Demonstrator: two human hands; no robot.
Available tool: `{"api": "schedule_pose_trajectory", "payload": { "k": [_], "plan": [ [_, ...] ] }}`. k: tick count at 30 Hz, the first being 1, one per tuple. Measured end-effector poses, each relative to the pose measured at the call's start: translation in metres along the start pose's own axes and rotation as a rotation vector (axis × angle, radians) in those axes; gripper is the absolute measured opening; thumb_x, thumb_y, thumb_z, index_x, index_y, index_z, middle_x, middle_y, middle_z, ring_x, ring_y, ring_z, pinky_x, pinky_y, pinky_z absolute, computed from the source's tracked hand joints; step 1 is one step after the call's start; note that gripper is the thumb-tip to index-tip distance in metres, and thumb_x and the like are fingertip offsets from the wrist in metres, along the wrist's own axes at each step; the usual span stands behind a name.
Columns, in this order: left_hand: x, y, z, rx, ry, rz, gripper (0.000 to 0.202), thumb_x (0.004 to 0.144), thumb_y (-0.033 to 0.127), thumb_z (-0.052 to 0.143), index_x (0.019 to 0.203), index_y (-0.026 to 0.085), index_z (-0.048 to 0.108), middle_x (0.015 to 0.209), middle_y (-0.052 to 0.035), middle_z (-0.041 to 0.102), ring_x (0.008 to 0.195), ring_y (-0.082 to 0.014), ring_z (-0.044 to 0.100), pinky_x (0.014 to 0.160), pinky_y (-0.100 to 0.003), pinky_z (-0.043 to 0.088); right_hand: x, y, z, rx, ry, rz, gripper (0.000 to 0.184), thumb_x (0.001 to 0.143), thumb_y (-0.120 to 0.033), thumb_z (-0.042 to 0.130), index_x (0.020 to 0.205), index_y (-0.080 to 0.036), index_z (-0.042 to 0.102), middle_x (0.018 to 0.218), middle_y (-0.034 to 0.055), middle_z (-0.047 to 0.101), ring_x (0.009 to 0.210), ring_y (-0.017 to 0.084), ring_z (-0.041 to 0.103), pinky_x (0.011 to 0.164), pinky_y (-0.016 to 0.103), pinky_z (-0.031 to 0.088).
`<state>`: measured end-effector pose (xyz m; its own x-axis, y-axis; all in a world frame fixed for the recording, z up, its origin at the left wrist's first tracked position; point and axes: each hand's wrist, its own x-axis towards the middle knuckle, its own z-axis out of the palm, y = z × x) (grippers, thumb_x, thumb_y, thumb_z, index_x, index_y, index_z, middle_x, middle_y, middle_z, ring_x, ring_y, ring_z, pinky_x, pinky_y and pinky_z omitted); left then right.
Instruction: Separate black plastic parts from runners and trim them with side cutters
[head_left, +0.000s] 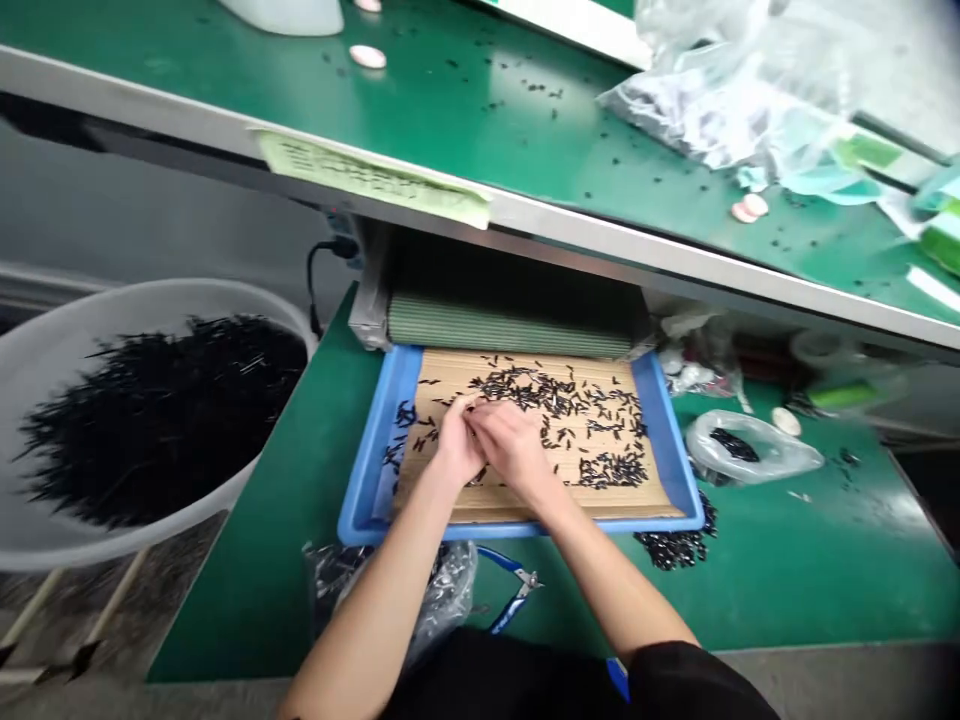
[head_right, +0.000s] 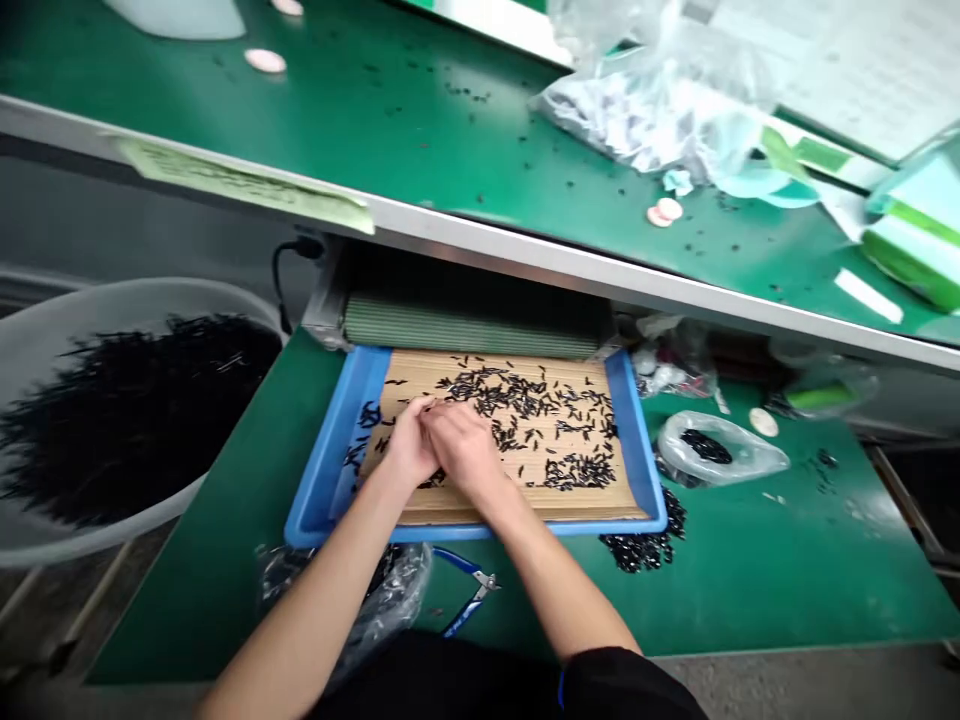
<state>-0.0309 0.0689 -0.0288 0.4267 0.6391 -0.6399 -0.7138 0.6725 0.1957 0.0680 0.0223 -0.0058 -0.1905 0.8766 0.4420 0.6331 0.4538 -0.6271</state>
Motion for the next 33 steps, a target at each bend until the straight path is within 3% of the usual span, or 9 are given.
{"api": "schedule_pose_trajectory", "payload": {
  "k": [4,9,13,17,20,23,27,31,33],
  "plan": [
    [0.015,-0.017,0.006,0.055,-0.054,-0.118,0.022,0.097,0.034,0.058,0.099,0.013,0.061,0.079,0.0018,0.059,0.056,-0.0058,0.052,0.049,-0.018,0.045,-0.015,0.019,-0.029,-0.007,-0.027,0.065,0.024,0.098,-0.020,0.054,0.112,-0.020,0.073,0.114,0.0070,0.074,0.114,0.019,0.064,0.104,0.035,0.050],
    [0.022,-0.034,0.012,0.117,-0.138,-0.226,0.022,0.097,0.034,0.058,0.096,0.013,0.060,0.074,0.0034,0.056,0.052,-0.0043,0.047,0.044,-0.016,0.041,-0.030,0.097,-0.108,-0.475,0.032,0.654,0.030,0.101,-0.019,0.045,0.116,-0.011,0.070,0.117,0.0158,0.071,0.106,0.020,0.067,0.100,0.033,0.050],
    [0.022,-0.039,0.012,0.145,-0.156,-0.212,0.022,0.097,0.034,0.058,0.096,0.013,0.060,0.075,0.0032,0.056,0.053,-0.0047,0.048,0.045,-0.017,0.041,-0.042,0.154,-0.153,-0.605,0.037,0.826,0.030,0.101,-0.034,0.052,0.121,-0.016,0.063,0.126,0.0137,0.062,0.112,0.023,0.062,0.099,0.044,0.050],
    [0.020,-0.036,0.012,0.156,-0.146,-0.166,0.024,0.097,0.035,0.057,0.088,0.013,0.058,0.069,0.0048,0.051,0.050,-0.0042,0.043,0.043,-0.016,0.036,-0.052,0.161,-0.120,-0.636,-0.061,0.896,0.064,0.101,-0.052,0.038,0.147,-0.007,0.044,0.155,0.0246,0.036,0.145,0.038,0.029,0.116,0.055,0.025],
    [0.018,-0.033,0.014,0.162,-0.133,-0.145,0.027,0.099,0.031,0.050,0.078,0.014,0.052,0.062,0.0064,0.044,0.045,-0.0040,0.036,0.038,-0.016,0.029,-0.046,0.142,-0.071,-0.655,-0.281,0.858,0.080,0.097,-0.067,0.027,0.161,-0.020,0.014,0.167,0.0125,0.006,0.151,0.042,0.000,0.117,0.065,0.005],
    [0.015,-0.031,0.018,0.180,-0.124,-0.136,0.028,0.097,0.020,0.040,0.071,0.015,0.049,0.058,0.0048,0.040,0.041,-0.0054,0.034,0.035,-0.016,0.027,-0.030,0.121,-0.041,-0.633,-0.401,0.673,0.081,0.095,-0.071,0.023,0.161,-0.028,0.002,0.168,0.0053,-0.004,0.151,0.041,-0.008,0.115,0.069,0.000],
    [0.012,-0.030,0.019,0.190,-0.113,-0.130,0.023,0.092,0.016,0.041,0.070,0.016,0.049,0.057,0.0040,0.039,0.039,-0.0059,0.033,0.033,-0.016,0.027,-0.025,0.108,-0.054,-0.631,-0.313,0.632,0.078,0.097,-0.067,0.016,0.161,-0.025,-0.001,0.167,0.0039,-0.009,0.152,0.035,-0.011,0.117,0.065,-0.002],
    [0.010,-0.029,0.018,0.168,-0.099,-0.128,0.018,0.088,0.015,0.044,0.071,0.017,0.048,0.058,0.0045,0.038,0.039,-0.0060,0.033,0.032,-0.015,0.027,-0.053,0.119,-0.094,-0.703,-0.049,1.101,0.085,0.099,-0.057,0.018,0.157,0.002,0.003,0.165,0.0238,-0.002,0.152,0.040,-0.002,0.120,0.059,0.006],
    [0.011,-0.030,0.019,0.161,-0.096,-0.138,0.016,0.087,0.015,0.045,0.071,0.017,0.048,0.058,0.0044,0.039,0.039,-0.0061,0.033,0.032,-0.015,0.027,-0.065,0.127,-0.103,-0.704,-0.009,1.228,0.090,0.097,-0.058,0.023,0.154,0.010,0.009,0.162,0.0316,0.006,0.150,0.044,0.006,0.118,0.062,0.011]
  ]
}}
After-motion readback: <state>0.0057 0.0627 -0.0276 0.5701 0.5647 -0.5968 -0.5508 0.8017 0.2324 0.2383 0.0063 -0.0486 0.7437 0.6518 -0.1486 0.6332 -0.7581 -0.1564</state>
